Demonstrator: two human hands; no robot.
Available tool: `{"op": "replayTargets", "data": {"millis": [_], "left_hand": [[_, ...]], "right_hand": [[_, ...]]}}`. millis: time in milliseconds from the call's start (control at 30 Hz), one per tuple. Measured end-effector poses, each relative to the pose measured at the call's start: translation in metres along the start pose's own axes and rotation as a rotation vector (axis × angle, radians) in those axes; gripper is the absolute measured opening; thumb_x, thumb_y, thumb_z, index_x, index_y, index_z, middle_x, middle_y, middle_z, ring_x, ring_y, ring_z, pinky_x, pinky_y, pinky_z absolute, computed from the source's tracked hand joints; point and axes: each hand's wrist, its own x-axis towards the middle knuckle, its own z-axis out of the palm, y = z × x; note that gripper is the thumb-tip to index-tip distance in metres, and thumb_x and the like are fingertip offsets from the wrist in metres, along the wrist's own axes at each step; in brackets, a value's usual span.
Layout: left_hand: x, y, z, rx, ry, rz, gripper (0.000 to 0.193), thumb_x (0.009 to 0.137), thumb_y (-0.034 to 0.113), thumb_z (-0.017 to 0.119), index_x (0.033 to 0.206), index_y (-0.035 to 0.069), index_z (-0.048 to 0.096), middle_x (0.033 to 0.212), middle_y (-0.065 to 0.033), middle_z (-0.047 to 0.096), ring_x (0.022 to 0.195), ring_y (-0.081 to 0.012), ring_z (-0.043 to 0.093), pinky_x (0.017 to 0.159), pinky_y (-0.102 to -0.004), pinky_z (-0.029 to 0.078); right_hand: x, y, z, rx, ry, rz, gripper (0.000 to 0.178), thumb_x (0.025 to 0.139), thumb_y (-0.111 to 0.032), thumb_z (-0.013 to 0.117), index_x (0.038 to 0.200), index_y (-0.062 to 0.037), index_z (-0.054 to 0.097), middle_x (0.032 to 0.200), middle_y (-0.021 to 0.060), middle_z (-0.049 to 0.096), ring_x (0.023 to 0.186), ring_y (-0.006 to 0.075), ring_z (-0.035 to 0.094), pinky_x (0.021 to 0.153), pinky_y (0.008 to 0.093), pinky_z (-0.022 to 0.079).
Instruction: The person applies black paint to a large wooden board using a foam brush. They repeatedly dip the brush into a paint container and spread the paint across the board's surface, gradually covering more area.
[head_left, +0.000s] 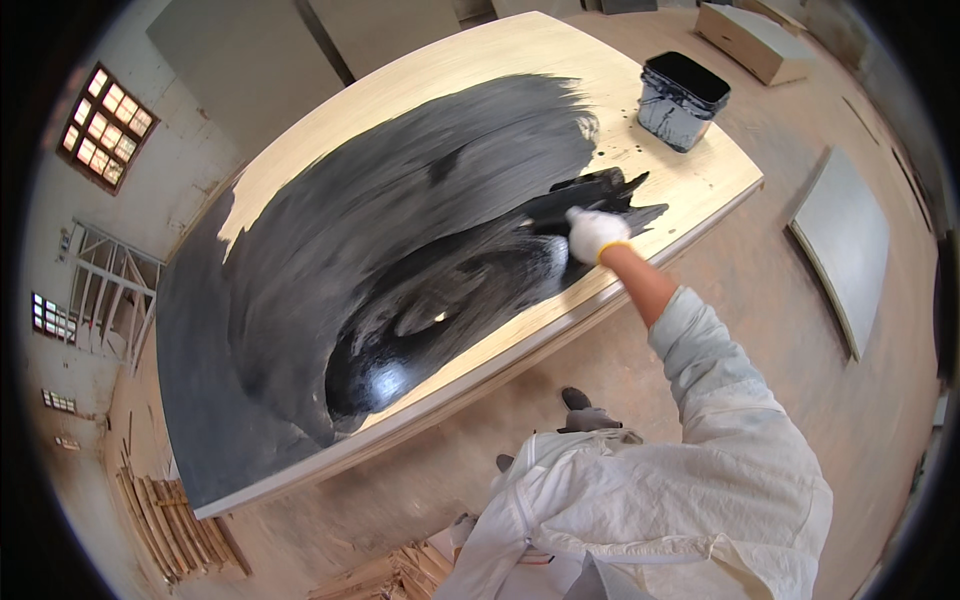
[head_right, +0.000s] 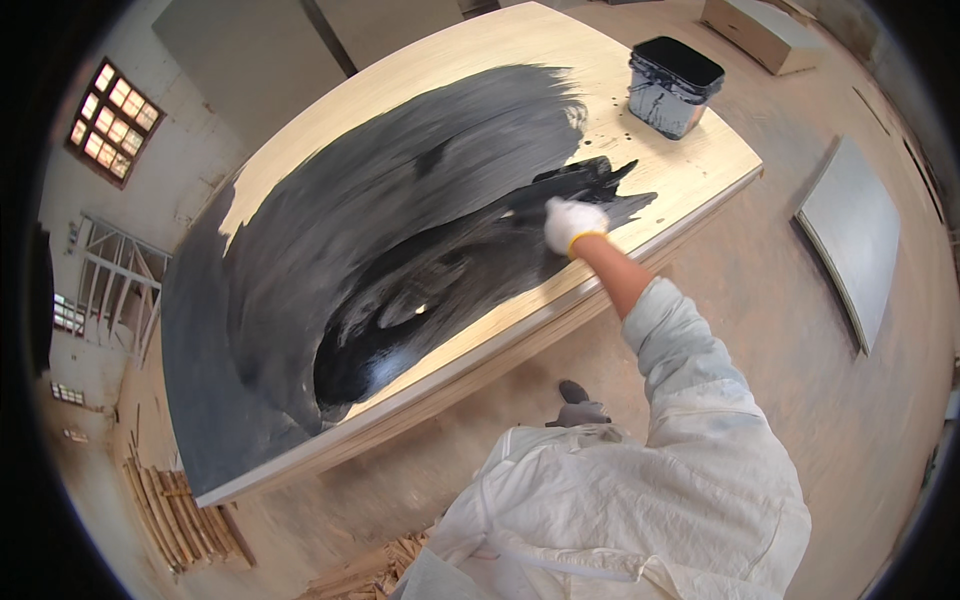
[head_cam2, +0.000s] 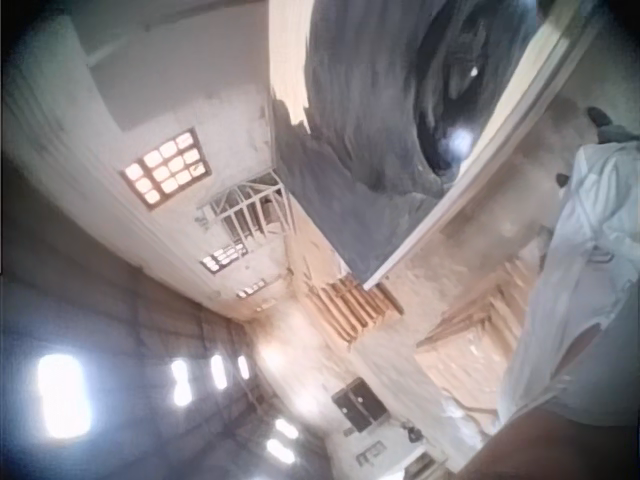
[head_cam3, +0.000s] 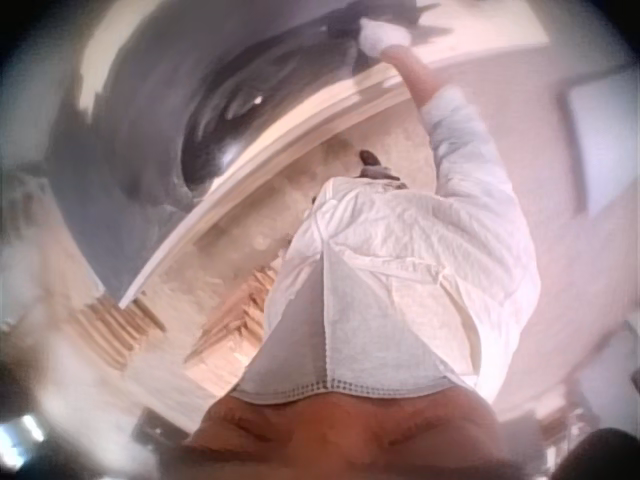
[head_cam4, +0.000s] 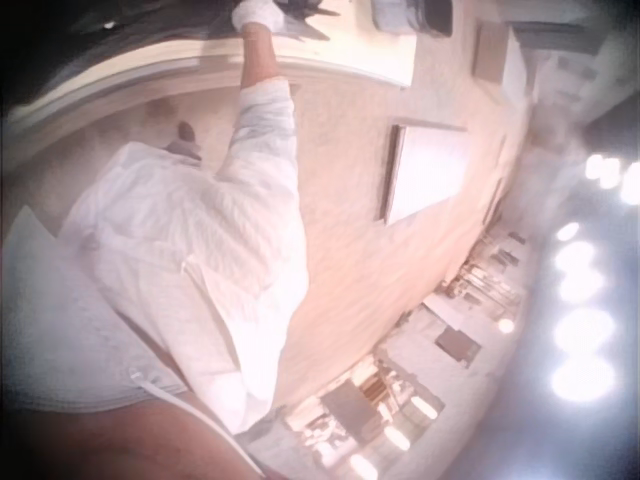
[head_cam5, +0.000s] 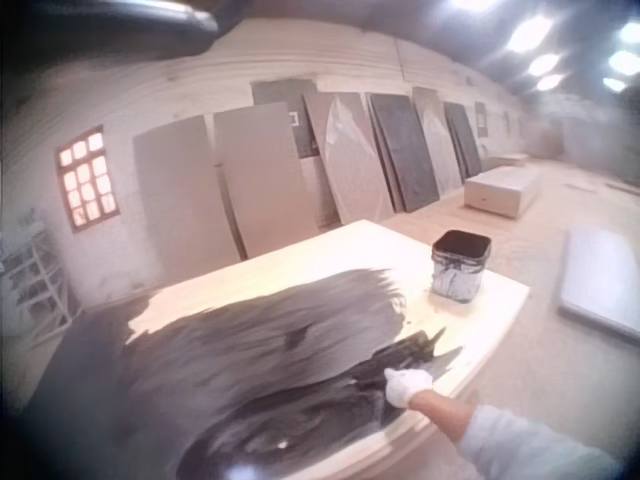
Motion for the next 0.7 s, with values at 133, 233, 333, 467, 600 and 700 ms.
{"op": "replayTargets", "data": {"millis": [133,233,333,467,600,700], "left_hand": [[-0.003,0.02,0.02,0.051,-0.016,0.014,0.043,0.094,0.016,0.066,0.13,-0.008,0.068,0.102,-0.014,0.079,0.09,-0.0194,0.073,0.078,-0.0331,0.057],[-0.003,0.043,0.031,0.049,-0.005,0.035,0.046,0.095,0.017,0.066,0.133,-0.009,0.067,0.104,-0.0147,0.079,0.09,-0.0194,0.073,0.078,-0.0328,0.057],[0.002,0.063,0.05,-0.002,0.001,0.05,0.048,0.096,0.017,0.066,0.137,-0.009,0.066,0.105,-0.0154,0.079,0.089,-0.0194,0.073,0.078,-0.0324,0.058],[-0.009,0.072,0.073,-0.09,0.039,0.009,0.052,0.098,0.019,0.066,0.141,-0.009,0.063,0.111,-0.0172,0.078,0.092,-0.0205,0.073,0.081,-0.0325,0.058],[-0.029,0.073,0.101,-0.031,0.034,0.012,0.052,0.097,0.019,0.067,0.142,-0.009,0.063,0.114,-0.0182,0.078,0.097,-0.0216,0.073,0.084,-0.0333,0.058],[-0.049,0.067,0.116,0.035,0.038,0.006,0.053,0.097,0.02,0.067,0.142,-0.008,0.063,0.116,-0.0189,0.077,0.1,-0.0224,0.072,0.086,-0.0339,0.057]], "right_hand": [[-0.032,-0.011,0.006,-0.088,-0.142,-0.221,0.053,0.098,-0.015,0.052,0.15,-0.015,0.059,0.136,0.0196,0.072,0.127,0.0408,0.069,0.104,0.0512,0.056],[0.005,0.045,-0.03,-0.049,-0.175,-0.09,0.051,0.1,-0.017,0.052,0.151,-0.0187,0.06,0.139,0.0162,0.071,0.129,0.0361,0.068,0.104,0.0494,0.056],[0.042,0.098,-0.033,-0.021,-0.078,-0.013,0.05,0.102,-0.017,0.05,0.151,-0.0191,0.06,0.139,0.0156,0.071,0.129,0.0361,0.068,0.104,0.0491,0.056],[0.061,0.128,-0.037,-0.087,-0.103,-0.113,0.055,0.1,-0.016,0.051,0.154,-0.025,0.058,0.137,0.017,0.072,0.126,0.0357,0.07,0.102,0.0477,0.056],[0.141,0.193,-0.073,-0.129,-0.017,-0.093,0.061,0.098,-0.013,0.055,0.156,-0.0329,0.056,0.133,0.0181,0.074,0.118,0.0357,0.073,0.096,0.0471,0.059],[0.159,0.199,-0.086,-0.247,-0.091,-0.203,0.063,0.097,-0.011,0.056,0.155,-0.035,0.057,0.137,0.0181,0.072,0.121,0.0349,0.072,0.096,0.0476,0.059]]}}
